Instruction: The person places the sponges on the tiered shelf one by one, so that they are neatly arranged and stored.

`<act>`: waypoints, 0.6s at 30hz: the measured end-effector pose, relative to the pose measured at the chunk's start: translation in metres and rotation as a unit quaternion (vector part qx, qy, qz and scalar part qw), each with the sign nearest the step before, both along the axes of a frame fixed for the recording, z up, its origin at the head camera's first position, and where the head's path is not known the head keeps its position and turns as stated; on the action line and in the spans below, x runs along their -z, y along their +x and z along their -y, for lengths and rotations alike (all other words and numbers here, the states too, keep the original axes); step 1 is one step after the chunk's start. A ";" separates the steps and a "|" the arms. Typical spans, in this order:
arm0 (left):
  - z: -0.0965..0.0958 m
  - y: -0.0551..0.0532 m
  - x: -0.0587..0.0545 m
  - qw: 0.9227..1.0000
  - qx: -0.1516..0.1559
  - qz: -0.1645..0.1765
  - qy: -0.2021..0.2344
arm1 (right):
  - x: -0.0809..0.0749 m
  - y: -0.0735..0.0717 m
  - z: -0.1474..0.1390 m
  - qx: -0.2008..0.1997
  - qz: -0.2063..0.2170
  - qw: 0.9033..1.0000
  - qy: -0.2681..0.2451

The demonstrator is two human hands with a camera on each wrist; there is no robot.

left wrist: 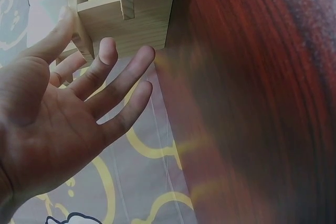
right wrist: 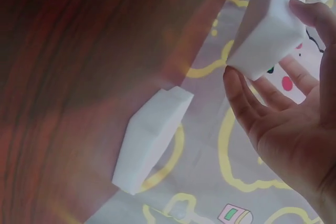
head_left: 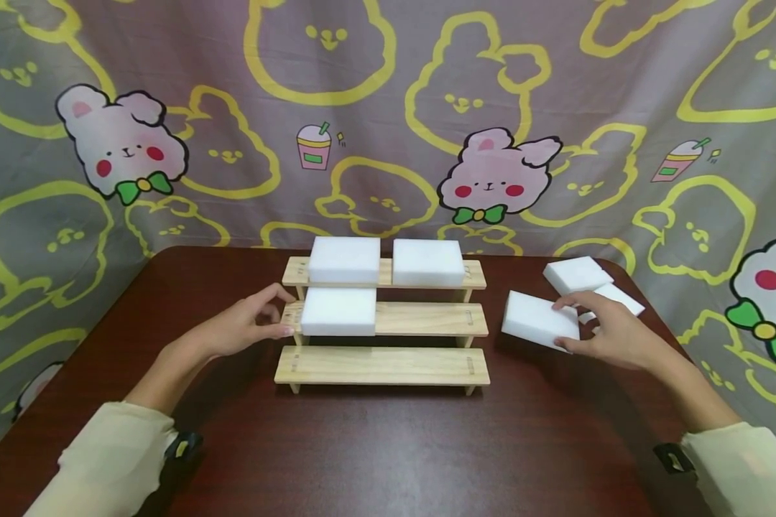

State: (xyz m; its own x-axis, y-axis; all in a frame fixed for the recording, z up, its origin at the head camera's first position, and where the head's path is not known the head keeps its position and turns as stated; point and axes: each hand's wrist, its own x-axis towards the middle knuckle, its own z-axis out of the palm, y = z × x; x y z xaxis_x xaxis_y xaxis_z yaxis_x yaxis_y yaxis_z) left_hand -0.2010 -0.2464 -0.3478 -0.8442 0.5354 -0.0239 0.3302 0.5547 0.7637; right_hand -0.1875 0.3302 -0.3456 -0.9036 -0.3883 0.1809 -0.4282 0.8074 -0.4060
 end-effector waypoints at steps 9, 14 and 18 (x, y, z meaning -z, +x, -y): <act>0.000 0.001 -0.002 1.000 0.002 0.000 0.006 | -0.005 -0.002 0.005 -0.012 -0.070 0.997 -0.021; 0.000 0.001 -0.002 1.000 0.002 0.001 0.004 | -0.007 -0.002 0.010 -0.013 -0.079 0.997 -0.018; -0.001 0.001 -0.001 1.000 0.002 0.001 0.001 | -0.008 0.000 0.012 -0.010 -0.085 0.996 -0.015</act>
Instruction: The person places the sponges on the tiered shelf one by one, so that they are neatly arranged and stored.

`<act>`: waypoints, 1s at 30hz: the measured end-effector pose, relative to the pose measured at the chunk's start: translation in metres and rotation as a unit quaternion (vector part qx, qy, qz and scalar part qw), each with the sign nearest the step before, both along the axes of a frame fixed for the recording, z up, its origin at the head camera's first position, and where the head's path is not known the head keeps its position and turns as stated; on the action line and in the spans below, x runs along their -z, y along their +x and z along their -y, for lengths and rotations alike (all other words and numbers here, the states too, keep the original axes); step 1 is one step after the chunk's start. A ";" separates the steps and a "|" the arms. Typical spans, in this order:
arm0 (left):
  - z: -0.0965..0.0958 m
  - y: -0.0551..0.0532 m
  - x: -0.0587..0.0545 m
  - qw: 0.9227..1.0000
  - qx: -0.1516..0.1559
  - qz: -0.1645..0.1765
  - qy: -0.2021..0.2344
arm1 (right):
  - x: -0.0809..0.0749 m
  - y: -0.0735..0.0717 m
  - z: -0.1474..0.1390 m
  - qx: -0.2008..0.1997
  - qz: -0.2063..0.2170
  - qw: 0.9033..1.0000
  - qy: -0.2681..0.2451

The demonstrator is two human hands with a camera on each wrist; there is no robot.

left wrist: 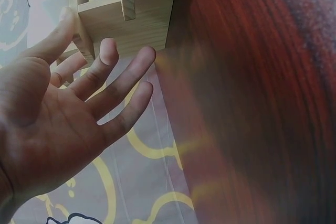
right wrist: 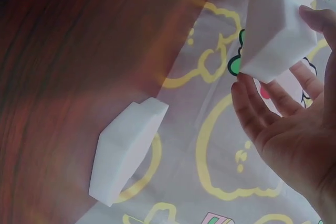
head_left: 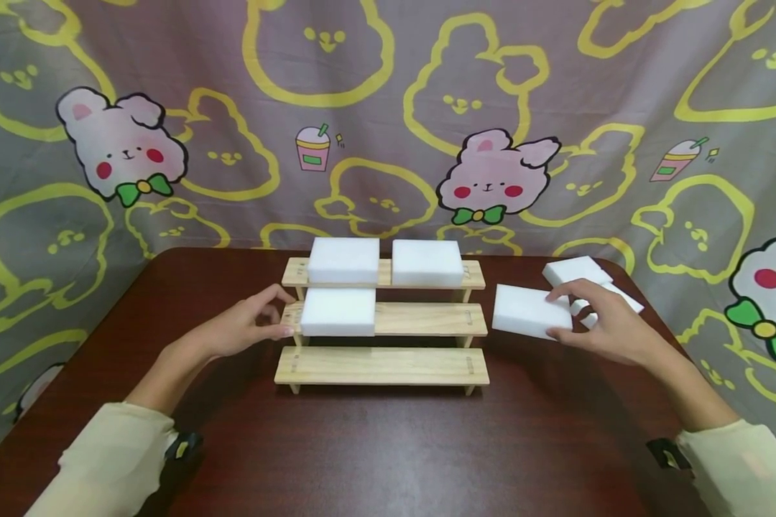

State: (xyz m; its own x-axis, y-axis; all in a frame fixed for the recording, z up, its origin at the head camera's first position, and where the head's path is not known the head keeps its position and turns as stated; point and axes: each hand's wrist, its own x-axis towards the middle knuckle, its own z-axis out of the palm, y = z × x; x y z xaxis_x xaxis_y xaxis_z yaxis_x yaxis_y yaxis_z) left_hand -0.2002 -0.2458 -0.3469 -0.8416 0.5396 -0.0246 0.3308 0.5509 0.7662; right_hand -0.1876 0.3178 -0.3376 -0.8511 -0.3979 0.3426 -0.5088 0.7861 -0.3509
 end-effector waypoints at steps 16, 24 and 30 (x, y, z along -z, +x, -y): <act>0.000 -0.001 0.001 1.000 0.002 0.006 0.004 | -0.013 0.004 0.001 0.018 0.001 1.000 -0.024; 0.000 -0.001 0.000 1.000 0.002 0.007 0.006 | -0.021 0.006 -0.003 0.004 -0.010 0.999 -0.052; 0.000 -0.001 0.000 1.000 0.004 0.006 0.009 | -0.026 0.007 -0.002 -0.014 -0.013 0.998 -0.056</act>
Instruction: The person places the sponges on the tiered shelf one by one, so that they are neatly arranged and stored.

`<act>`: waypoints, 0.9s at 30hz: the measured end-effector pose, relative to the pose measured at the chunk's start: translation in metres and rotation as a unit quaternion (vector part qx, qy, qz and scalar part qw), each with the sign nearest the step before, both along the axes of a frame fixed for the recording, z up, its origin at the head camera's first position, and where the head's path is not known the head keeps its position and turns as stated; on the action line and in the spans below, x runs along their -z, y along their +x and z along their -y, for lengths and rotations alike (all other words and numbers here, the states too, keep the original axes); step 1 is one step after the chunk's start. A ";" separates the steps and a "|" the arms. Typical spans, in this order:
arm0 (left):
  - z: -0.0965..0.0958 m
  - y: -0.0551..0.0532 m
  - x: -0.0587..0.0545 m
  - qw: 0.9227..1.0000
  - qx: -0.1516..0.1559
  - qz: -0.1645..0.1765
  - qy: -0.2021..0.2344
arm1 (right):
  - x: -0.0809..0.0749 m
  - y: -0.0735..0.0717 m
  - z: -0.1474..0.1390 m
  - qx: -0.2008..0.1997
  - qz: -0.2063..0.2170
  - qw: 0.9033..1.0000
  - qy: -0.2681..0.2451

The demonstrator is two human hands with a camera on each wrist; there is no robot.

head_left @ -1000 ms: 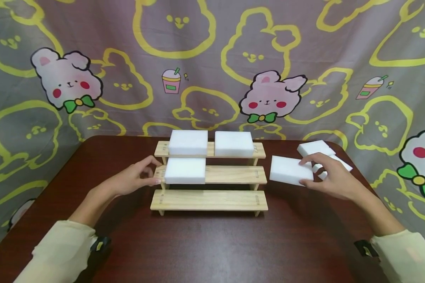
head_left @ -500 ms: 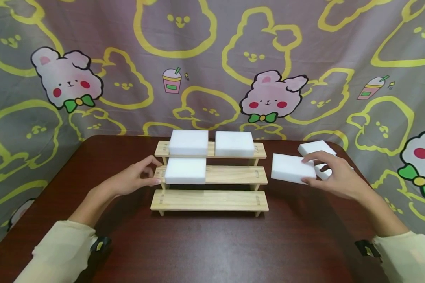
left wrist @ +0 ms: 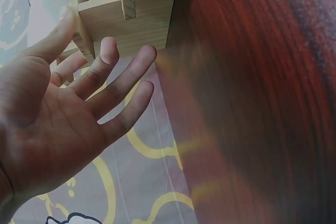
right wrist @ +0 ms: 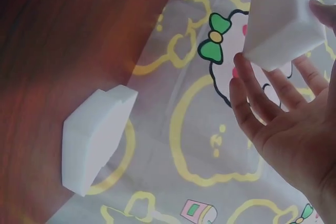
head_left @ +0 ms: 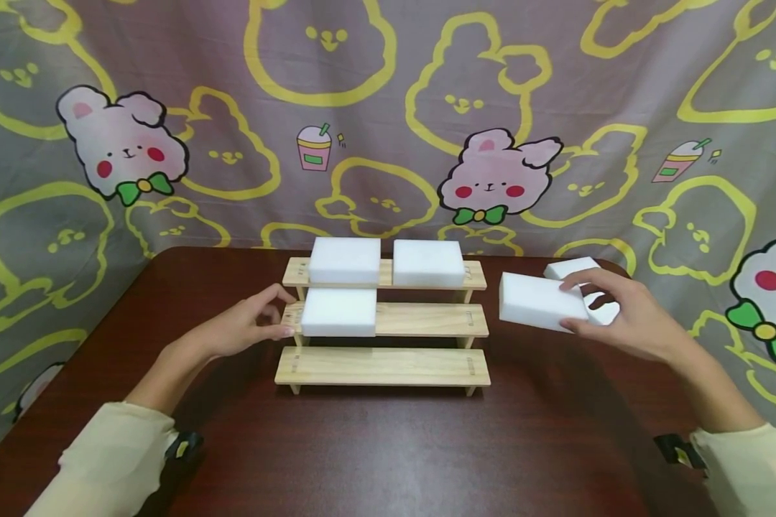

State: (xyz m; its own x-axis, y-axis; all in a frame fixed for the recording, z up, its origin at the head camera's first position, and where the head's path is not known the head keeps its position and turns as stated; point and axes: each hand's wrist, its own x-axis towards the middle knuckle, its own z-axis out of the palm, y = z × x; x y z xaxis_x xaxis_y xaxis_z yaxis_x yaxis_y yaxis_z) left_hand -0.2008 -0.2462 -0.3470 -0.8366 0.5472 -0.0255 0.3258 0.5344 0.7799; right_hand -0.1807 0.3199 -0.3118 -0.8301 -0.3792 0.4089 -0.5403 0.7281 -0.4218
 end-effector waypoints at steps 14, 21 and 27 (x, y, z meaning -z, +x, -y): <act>0.000 0.000 0.000 1.000 -0.003 0.001 -0.009 | -0.012 0.005 0.003 -0.034 -0.001 0.999 -0.001; 0.000 -0.001 0.000 1.000 -0.003 0.003 -0.009 | -0.013 0.005 0.008 -0.072 -0.008 0.997 0.003; 0.000 -0.001 0.001 1.000 -0.003 0.003 -0.009 | -0.012 0.005 0.016 -0.085 -0.005 0.996 0.016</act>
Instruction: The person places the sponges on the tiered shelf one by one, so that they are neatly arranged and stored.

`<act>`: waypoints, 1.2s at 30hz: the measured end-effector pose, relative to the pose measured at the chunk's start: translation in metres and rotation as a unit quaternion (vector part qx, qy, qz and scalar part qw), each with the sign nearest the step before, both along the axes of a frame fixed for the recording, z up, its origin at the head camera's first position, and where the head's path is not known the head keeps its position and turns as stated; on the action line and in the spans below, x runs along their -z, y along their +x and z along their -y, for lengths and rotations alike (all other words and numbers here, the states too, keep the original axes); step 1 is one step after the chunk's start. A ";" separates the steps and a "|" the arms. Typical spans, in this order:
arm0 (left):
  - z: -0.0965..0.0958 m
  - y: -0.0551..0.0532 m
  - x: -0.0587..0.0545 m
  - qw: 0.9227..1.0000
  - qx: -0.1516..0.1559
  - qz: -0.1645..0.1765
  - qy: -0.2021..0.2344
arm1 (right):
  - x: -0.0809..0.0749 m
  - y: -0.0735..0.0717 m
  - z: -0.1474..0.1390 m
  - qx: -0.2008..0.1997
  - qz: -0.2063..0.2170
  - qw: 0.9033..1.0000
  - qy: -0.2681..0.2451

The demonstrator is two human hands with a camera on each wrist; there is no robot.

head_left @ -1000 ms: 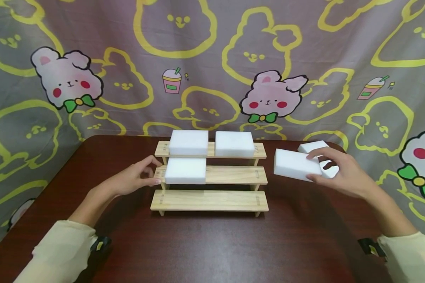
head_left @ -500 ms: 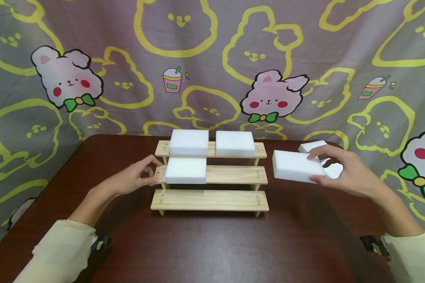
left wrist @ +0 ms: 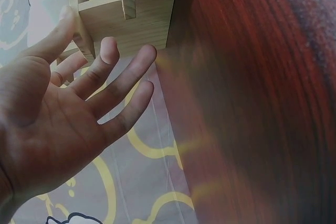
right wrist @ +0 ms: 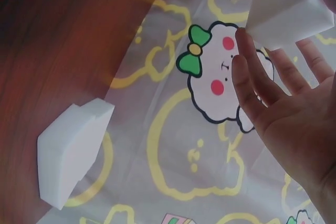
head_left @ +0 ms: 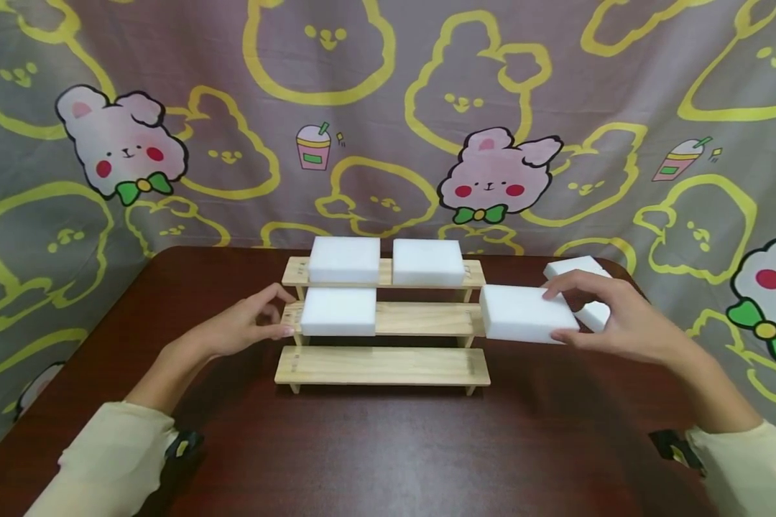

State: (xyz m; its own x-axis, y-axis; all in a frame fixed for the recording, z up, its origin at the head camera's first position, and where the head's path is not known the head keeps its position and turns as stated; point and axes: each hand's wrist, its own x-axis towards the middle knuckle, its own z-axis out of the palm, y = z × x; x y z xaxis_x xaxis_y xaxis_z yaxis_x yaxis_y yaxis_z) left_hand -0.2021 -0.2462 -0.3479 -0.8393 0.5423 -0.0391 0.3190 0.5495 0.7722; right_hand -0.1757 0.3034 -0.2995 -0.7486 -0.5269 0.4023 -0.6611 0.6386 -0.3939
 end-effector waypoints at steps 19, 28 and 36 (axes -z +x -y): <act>-0.001 0.001 -0.001 1.000 0.002 -0.003 -0.003 | 0.011 -0.011 0.032 -0.056 0.042 0.998 0.005; 0.000 0.001 0.000 1.000 0.001 0.001 -0.004 | 0.017 -0.015 0.045 -0.074 0.060 0.995 0.004; 0.000 0.000 -0.002 1.000 0.000 0.003 -0.009 | 0.019 -0.017 0.053 -0.066 0.044 0.997 0.017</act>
State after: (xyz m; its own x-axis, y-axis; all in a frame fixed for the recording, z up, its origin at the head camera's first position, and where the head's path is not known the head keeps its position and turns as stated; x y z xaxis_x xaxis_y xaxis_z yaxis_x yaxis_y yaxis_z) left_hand -0.2018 -0.2461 -0.3463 -0.8390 0.5415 -0.0538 0.3141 0.5627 0.7647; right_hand -0.1926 0.2508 -0.3184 -0.7037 -0.6351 0.3185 -0.7040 0.5632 -0.4326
